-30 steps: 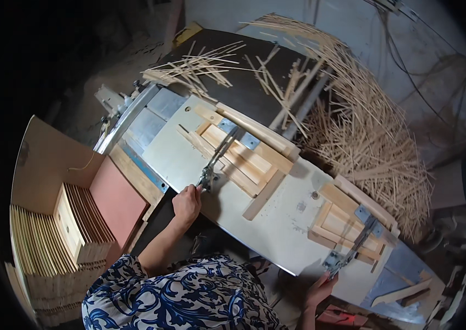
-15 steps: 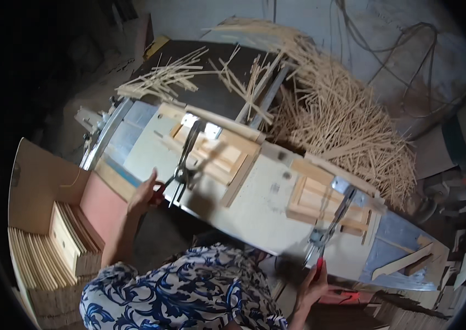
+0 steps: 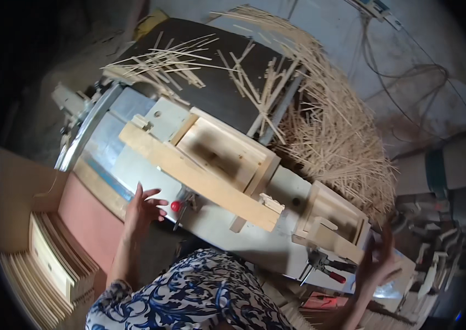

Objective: The recorder is assembling small wooden boxes or frames using a jig and hand tools.

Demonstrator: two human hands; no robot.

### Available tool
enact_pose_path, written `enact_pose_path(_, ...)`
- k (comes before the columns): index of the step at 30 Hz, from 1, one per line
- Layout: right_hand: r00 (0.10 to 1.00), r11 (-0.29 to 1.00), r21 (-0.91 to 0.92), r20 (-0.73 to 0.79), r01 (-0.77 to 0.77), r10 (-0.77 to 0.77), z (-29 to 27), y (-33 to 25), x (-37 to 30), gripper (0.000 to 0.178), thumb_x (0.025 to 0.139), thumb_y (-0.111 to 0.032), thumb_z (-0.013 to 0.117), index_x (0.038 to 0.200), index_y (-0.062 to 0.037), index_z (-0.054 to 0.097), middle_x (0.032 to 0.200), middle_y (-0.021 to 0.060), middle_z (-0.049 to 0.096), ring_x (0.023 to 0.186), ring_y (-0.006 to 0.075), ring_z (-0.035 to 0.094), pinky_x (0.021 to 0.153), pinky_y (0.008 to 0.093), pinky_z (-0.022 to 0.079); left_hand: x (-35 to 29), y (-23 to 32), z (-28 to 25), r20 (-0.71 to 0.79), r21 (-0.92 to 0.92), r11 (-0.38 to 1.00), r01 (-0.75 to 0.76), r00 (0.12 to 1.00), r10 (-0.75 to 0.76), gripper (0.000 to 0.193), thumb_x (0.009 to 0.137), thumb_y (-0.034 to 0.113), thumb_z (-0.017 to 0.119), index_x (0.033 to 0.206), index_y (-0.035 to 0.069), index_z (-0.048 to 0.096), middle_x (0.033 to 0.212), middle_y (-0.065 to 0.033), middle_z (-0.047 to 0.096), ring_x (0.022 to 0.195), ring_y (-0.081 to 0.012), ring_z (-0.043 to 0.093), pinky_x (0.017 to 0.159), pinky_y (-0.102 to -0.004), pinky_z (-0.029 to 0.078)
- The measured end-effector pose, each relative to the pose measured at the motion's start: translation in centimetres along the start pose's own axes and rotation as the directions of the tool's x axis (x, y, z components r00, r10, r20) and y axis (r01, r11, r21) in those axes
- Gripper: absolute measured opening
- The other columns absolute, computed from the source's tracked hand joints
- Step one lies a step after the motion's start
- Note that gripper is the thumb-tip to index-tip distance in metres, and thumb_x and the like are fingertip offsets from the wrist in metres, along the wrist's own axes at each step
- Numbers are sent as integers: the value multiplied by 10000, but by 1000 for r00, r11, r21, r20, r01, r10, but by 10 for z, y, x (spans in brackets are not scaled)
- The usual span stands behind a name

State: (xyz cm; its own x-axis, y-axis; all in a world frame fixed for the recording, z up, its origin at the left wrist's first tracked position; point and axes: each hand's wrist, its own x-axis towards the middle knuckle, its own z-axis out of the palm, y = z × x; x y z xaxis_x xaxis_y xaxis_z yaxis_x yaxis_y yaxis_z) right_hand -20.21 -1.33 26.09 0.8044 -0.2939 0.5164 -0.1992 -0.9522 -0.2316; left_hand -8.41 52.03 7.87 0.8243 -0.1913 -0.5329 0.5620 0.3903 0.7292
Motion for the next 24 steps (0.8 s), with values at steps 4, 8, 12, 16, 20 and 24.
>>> enact_pose_path(4,776,908,268,473,323,-416,149,-91,129,379,973,-165,673,1323,-30,621,743,131,654,666,221,639,661,378,521,9,-49,-27,-196,-87,995,-42,980,24,607,1069,536,475,1317,-13,550,958,-156,722,723,-211,701,630,-334,572)
enact_pose_path(8,552,825,227,649,517,-524,349,-142,147,545,965,-422,671,1295,10,627,1131,275,698,1020,408,697,890,487,548,-16,-58,-26,-188,-76,997,10,982,-24,391,1074,360,552,1225,3,602,958,-133,727,721,-202,707,605,-327,566)
enact_pose_path(12,466,852,195,767,486,-441,425,-165,127,661,957,-510,654,1344,22,591,1135,273,707,1066,409,687,933,480,544,-71,-80,-85,-413,-45,994,-100,908,73,354,1074,337,552,1195,11,621,957,-116,730,726,-198,708,611,-321,567)
enact_pose_path(16,391,902,176,856,393,-338,359,-194,141,719,929,-557,669,1344,26,598,1113,242,729,1078,382,697,953,470,544,-111,-108,-136,-586,-98,964,-248,797,146,354,1067,332,566,1208,13,622,954,-107,730,731,-191,706,631,-315,569)
enact_pose_path(20,447,836,150,788,527,-423,365,-158,158,681,901,-572,695,1237,19,665,1062,219,742,1030,359,714,907,467,552,-132,-75,-77,-604,-44,942,-332,760,240,332,1067,322,576,1161,14,654,914,-83,721,707,-154,682,650,-302,568)
enact_pose_path(24,362,843,286,806,455,-469,418,-139,160,600,905,-544,699,1105,21,710,1033,221,740,979,359,714,860,466,549,-149,-94,-44,-501,84,930,-358,791,350,298,1055,289,615,1128,3,653,865,-54,685,678,-128,663,648,-289,570)
